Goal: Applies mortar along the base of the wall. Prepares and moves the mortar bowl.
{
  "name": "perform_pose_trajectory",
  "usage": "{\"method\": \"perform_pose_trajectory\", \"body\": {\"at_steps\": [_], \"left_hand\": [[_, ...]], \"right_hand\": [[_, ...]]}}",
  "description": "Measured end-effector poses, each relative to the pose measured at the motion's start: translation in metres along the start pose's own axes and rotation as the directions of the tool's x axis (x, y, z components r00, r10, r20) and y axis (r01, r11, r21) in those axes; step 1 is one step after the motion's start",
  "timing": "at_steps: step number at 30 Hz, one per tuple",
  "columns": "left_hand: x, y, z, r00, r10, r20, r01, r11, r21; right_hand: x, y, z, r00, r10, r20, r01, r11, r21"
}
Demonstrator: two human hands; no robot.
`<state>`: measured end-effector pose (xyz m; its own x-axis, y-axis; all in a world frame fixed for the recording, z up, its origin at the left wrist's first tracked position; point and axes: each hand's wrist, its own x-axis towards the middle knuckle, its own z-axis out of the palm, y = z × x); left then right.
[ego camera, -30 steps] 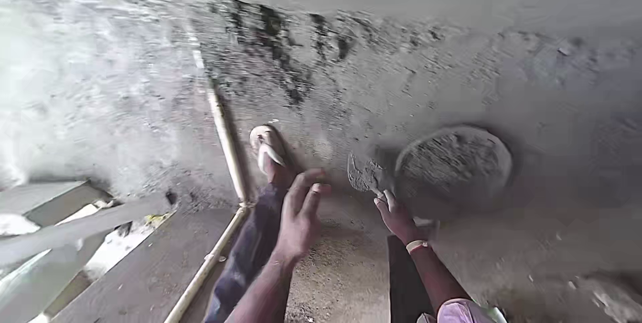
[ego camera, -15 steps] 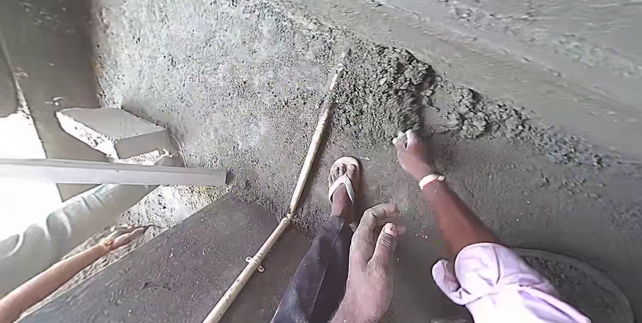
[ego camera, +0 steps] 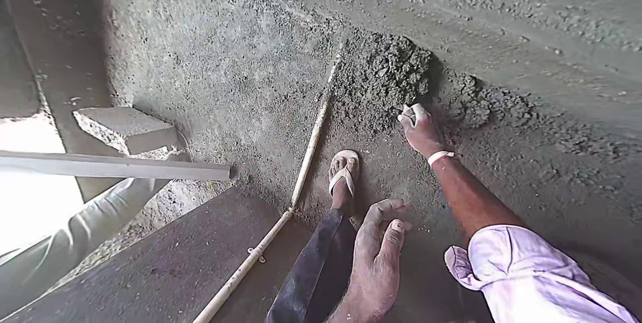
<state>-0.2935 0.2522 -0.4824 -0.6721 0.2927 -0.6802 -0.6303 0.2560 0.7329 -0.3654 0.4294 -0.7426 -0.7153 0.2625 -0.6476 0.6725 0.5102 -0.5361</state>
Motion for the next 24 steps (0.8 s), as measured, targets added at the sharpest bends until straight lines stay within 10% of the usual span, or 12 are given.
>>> {"method": "perform_pose_trajectory", "body": {"at_steps": [8, 15, 19, 24], "left_hand": [[-0.011, -0.027, 0.024, 0.998, 0.010, 0.066, -0.020, 0.989, 0.150], [-0.030, -0.050, 0.051, 0.986, -0.027, 0.164, -0.018, 0.963, 0.268], [-0.039, -0.066, 0.062, 0.978, -0.063, 0.200, -0.007, 0.944, 0.330], [-0.049, -0.082, 0.073, 0.964, -0.100, 0.245, -0.005, 0.918, 0.396]], "right_hand": [[-0.107, 0.046, -0.009, 0.989, -0.043, -0.142, 0.065, 0.986, 0.156], [-0.326, 0.129, 0.010, 0.934, 0.324, -0.151, -0.254, 0.898, 0.359], [-0.465, 0.161, 0.022, 0.789, 0.571, -0.226, -0.449, 0.788, 0.421], [-0.535, 0.198, 0.047, 0.437, 0.880, -0.188, -0.726, 0.468, 0.503]]}}
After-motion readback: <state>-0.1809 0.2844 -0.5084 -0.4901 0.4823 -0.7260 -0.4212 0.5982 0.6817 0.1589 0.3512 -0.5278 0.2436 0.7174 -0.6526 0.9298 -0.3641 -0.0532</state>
